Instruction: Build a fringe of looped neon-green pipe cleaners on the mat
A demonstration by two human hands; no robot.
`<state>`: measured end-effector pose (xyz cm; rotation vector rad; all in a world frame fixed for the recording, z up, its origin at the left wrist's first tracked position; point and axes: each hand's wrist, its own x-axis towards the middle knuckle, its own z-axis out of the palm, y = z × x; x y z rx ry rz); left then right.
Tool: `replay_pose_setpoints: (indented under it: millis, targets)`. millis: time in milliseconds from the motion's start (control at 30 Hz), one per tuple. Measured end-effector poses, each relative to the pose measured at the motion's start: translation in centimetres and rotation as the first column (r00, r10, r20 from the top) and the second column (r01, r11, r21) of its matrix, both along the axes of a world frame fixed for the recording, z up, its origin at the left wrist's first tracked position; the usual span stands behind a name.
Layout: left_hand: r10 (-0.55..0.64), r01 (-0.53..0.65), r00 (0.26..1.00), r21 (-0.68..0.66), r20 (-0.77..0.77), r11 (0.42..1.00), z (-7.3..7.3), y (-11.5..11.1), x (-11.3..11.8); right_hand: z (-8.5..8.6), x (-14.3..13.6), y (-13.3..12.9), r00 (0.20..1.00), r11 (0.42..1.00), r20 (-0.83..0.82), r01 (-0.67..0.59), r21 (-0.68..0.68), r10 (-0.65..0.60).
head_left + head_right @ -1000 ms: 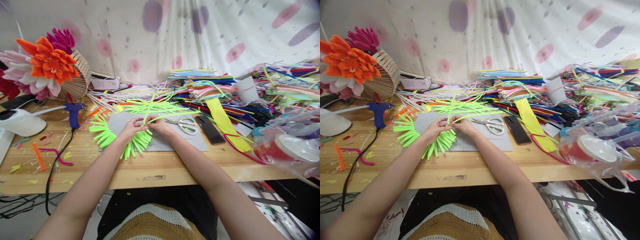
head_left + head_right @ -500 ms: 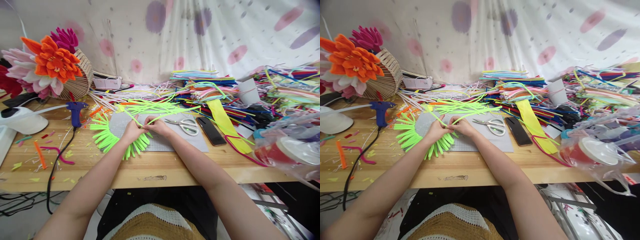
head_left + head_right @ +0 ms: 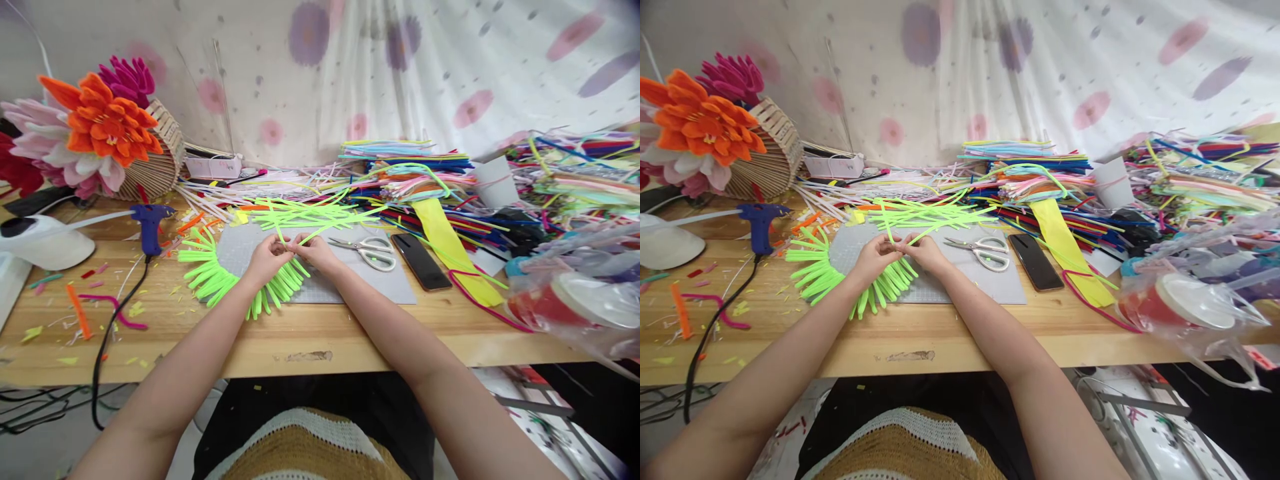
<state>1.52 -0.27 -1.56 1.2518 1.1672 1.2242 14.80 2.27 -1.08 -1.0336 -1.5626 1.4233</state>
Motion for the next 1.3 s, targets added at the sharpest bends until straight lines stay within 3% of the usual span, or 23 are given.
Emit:
replay_pose_setpoints:
  millis: [100,200,367,700,833,1100,1300]
  targets:
    - [0.011,-0.011,1.0,0.003,-0.005,1.0,0.1,0.1,-0.2,-0.2,0.1,-0.2,1.0,1.0,-0.006,0.008,-0.005,-0.008]
    - [0.112,-0.112,0.994,0.015,0.011,0.994,0.2,0.2,-0.4,-0.3,0.1,-0.5,0.999,1.0,-0.028,0.023,0.0,-0.023]
    - [0.184,-0.186,0.975,0.005,0.125,0.983,0.5,0.2,-0.5,-0.5,0.0,-0.8,0.993,0.994,-0.061,-0.106,-0.023,0.104]
    - [0.33,-0.298,0.901,-0.15,0.283,0.943,1.0,0.0,-0.5,-0.9,-0.8,-0.8,0.988,0.994,-0.121,-0.1,-0.042,0.094]
    - [0.315,-0.301,0.884,-0.096,0.346,0.949,1.2,0.0,-0.2,-0.6,-1.1,-1.2,0.98,0.991,-0.168,-0.116,-0.063,0.104]
    - [0.172,-0.121,0.894,-0.147,0.414,0.982,1.5,-0.3,0.1,-0.3,-1.4,-1.6,0.93,0.982,-0.364,-0.103,-0.158,0.039]
    - [0.186,-0.155,0.873,-0.106,0.451,0.982,1.7,-0.1,0.2,-0.8,-2.1,-1.2,0.896,0.958,-0.44,-0.066,-0.28,-0.066]
